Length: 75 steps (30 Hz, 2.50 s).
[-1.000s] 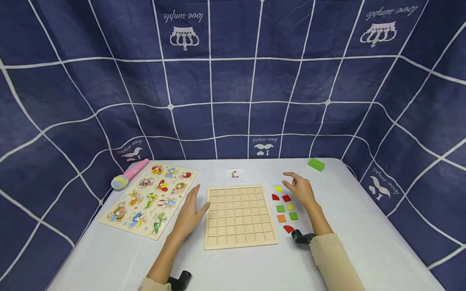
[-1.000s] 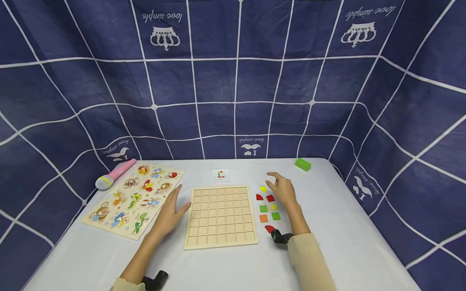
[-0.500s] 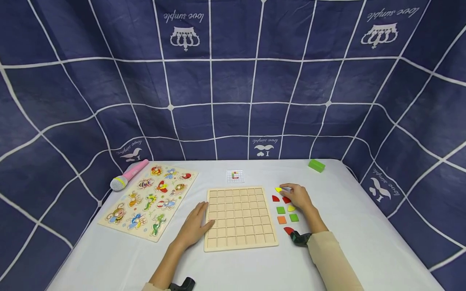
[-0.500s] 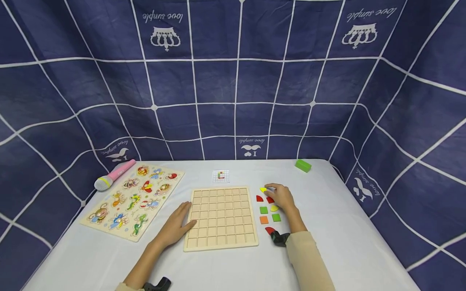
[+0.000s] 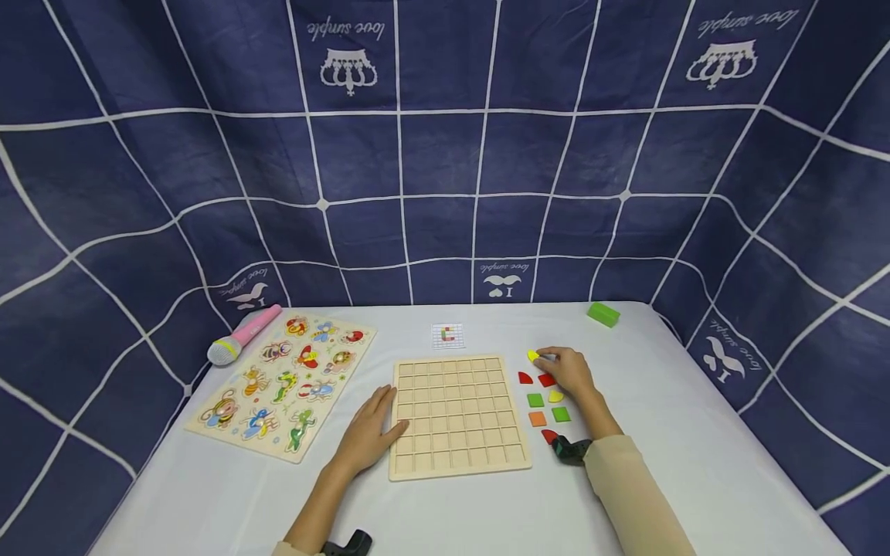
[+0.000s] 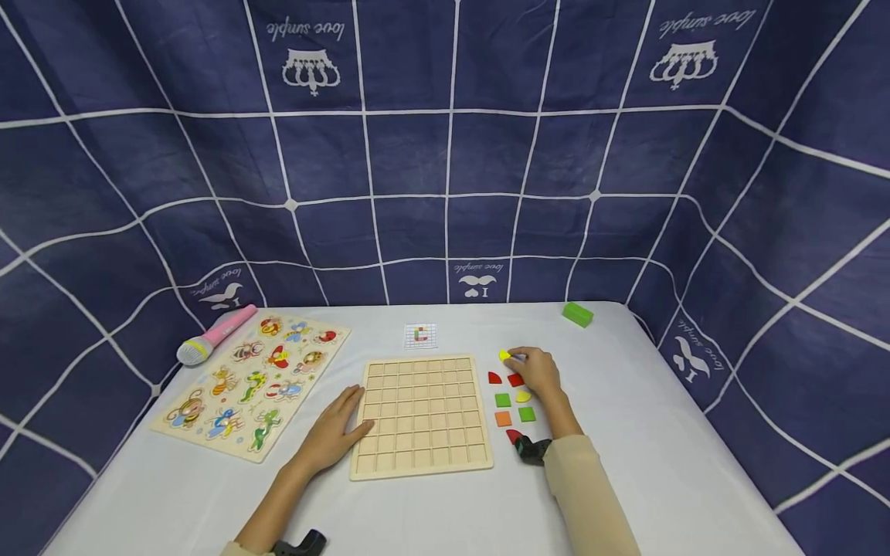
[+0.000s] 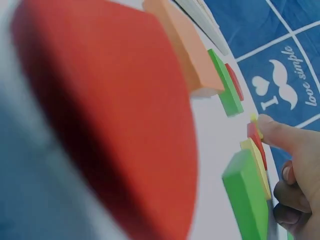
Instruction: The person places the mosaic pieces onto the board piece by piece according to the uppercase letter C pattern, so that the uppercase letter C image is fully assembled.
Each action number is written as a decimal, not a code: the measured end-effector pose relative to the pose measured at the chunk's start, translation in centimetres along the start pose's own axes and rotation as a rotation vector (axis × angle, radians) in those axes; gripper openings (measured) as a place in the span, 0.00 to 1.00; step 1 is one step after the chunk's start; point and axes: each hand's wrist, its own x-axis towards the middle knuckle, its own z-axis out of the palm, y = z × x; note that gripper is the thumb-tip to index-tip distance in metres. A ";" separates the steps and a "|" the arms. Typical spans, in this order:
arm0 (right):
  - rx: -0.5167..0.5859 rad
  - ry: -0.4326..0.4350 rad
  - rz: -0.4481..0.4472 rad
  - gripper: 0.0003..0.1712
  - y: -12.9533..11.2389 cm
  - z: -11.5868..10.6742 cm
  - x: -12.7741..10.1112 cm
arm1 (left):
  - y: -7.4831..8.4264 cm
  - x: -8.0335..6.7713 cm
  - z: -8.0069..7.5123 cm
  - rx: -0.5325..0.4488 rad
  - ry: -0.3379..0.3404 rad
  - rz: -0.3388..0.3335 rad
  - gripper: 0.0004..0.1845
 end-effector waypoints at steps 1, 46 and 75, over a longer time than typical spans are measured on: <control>0.002 0.001 -0.002 0.19 0.0 0.0 -0.1 | -0.1 0.0 0.0 0.000 0.002 0.000 0.38; 0.030 -0.062 -0.100 0.16 0.0 0.1 0.5 | -0.4 0.1 0.2 0.004 0.008 0.012 0.38; 0.034 -0.050 -0.171 0.12 -4.5 0.2 -0.9 | -0.3 0.1 0.0 -0.005 -0.022 -0.005 0.38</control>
